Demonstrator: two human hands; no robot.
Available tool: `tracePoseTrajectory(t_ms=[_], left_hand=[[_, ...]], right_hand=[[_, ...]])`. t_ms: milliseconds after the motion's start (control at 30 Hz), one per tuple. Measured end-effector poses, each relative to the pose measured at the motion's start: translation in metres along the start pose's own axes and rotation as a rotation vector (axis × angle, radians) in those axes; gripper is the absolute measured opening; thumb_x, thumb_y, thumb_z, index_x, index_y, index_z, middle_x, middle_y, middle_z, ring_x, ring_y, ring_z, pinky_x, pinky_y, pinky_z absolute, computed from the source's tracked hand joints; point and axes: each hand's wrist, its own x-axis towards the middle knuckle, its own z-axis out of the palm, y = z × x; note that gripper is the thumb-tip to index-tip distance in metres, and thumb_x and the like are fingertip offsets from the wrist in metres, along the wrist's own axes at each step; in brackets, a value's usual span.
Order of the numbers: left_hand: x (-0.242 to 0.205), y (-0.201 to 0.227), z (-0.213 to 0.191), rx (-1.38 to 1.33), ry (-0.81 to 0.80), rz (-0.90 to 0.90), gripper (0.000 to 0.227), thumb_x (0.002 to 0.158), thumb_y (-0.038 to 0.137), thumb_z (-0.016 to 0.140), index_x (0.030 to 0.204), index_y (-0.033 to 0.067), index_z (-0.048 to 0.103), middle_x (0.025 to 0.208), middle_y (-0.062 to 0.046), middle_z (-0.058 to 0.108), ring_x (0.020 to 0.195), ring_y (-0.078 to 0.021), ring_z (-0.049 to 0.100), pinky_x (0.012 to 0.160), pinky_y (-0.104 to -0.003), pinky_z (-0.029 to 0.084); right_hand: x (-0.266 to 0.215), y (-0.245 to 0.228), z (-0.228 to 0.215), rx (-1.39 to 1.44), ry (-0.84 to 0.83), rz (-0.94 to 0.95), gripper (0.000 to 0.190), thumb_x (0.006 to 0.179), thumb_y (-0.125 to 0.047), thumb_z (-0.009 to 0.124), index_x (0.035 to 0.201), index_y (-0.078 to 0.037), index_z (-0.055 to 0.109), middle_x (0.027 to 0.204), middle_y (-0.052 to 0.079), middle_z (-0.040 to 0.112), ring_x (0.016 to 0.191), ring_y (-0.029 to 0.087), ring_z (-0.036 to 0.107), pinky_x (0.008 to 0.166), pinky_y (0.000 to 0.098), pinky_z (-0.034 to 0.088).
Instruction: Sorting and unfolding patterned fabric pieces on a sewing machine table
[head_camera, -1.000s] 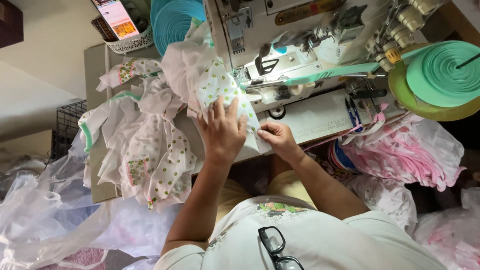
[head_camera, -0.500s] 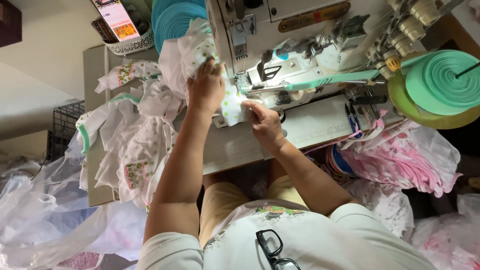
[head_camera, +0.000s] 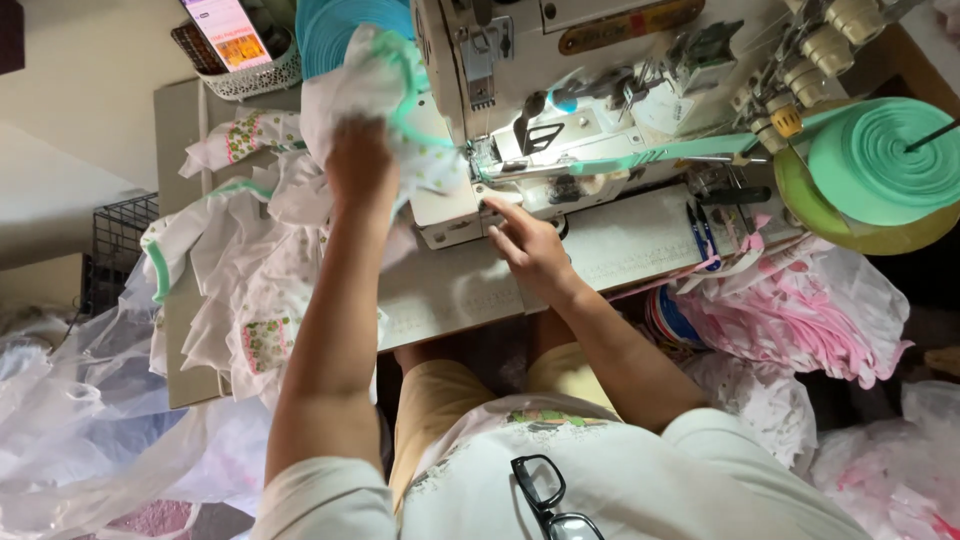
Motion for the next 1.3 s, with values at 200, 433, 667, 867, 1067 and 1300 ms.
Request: tracePoseTrajectory(t_ms=[200, 433, 667, 867, 1067, 1300], left_hand=[[-0.177, 0.062, -0.037, 0.039, -0.375, 0.192, 0.02, 0.094, 0.026, 0.052, 0.107, 0.024, 0.067, 0.092, -0.002, 0.069, 0.092, -0.0216, 0.072, 0.079, -0.037, 0.06], [-0.166, 0.052, 0.011, -0.292, -0.291, 0.277, 0.047, 0.088, 0.034, 0.046, 0.13, 0.0165, 0.054, 0.112, -0.007, 0.064, 0.113, -0.0285, 0.06, 0.106, -0.052, 0.038], [-0.259, 0.053, -0.012, -0.817, -0.915, 0.373, 0.032, 0.084, 0.035, 0.054, 0.099, 0.0077, 0.06, 0.096, -0.023, 0.068, 0.101, -0.0494, 0.064, 0.085, -0.057, 0.05], [-0.246, 0.017, 0.039, -0.703, -0.447, 0.571, 0.014, 0.083, -0.001, 0.058, 0.091, -0.0016, 0.07, 0.092, -0.02, 0.069, 0.089, -0.0413, 0.069, 0.083, -0.048, 0.055], [-0.273, -0.004, 0.084, -1.749, -0.009, -0.151, 0.018, 0.077, -0.022, 0.057, 0.089, -0.0102, 0.064, 0.093, -0.012, 0.059, 0.089, -0.0348, 0.069, 0.098, -0.042, 0.056], [-0.186, 0.025, 0.008, -1.408, 0.018, -0.334, 0.019, 0.093, 0.011, 0.068, 0.109, 0.0054, 0.076, 0.092, -0.004, 0.078, 0.086, -0.0121, 0.073, 0.087, -0.027, 0.062]], right_hand=[[-0.035, 0.072, 0.029, 0.68, -0.126, 0.291, 0.04, 0.106, -0.028, 0.051, 0.138, -0.007, 0.063, 0.102, 0.016, 0.073, 0.097, 0.024, 0.066, 0.097, 0.0437, 0.051], [-0.077, 0.019, -0.071, 0.407, -0.502, 0.237, 0.014, 0.09, -0.011, 0.075, 0.094, 0.001, 0.08, 0.078, 0.011, 0.073, 0.074, 0.02, 0.066, 0.068, 0.0413, 0.058], [-0.042, -0.07, -0.141, -0.959, -0.277, 0.389, 0.051, 0.096, -0.052, 0.063, 0.106, -0.005, 0.079, 0.09, 0.024, 0.077, 0.091, 0.044, 0.071, 0.086, 0.0532, 0.055], [0.012, -0.122, 0.026, 0.182, -0.854, -0.777, 0.045, 0.108, -0.035, 0.047, 0.135, 0.0, 0.056, 0.144, 0.029, 0.047, 0.128, 0.053, 0.051, 0.102, 0.0581, 0.046], [-0.021, -0.044, 0.058, 0.103, -0.118, -0.372, 0.02, 0.104, -0.027, 0.063, 0.089, -0.014, 0.068, 0.073, -0.001, 0.053, 0.066, 0.021, 0.057, 0.06, 0.0303, 0.048], [-0.061, 0.019, 0.06, -0.138, -0.18, -0.14, 0.024, 0.087, -0.023, 0.073, 0.107, -0.011, 0.065, 0.085, 0.011, 0.063, 0.082, 0.033, 0.066, 0.074, 0.0438, 0.055]])
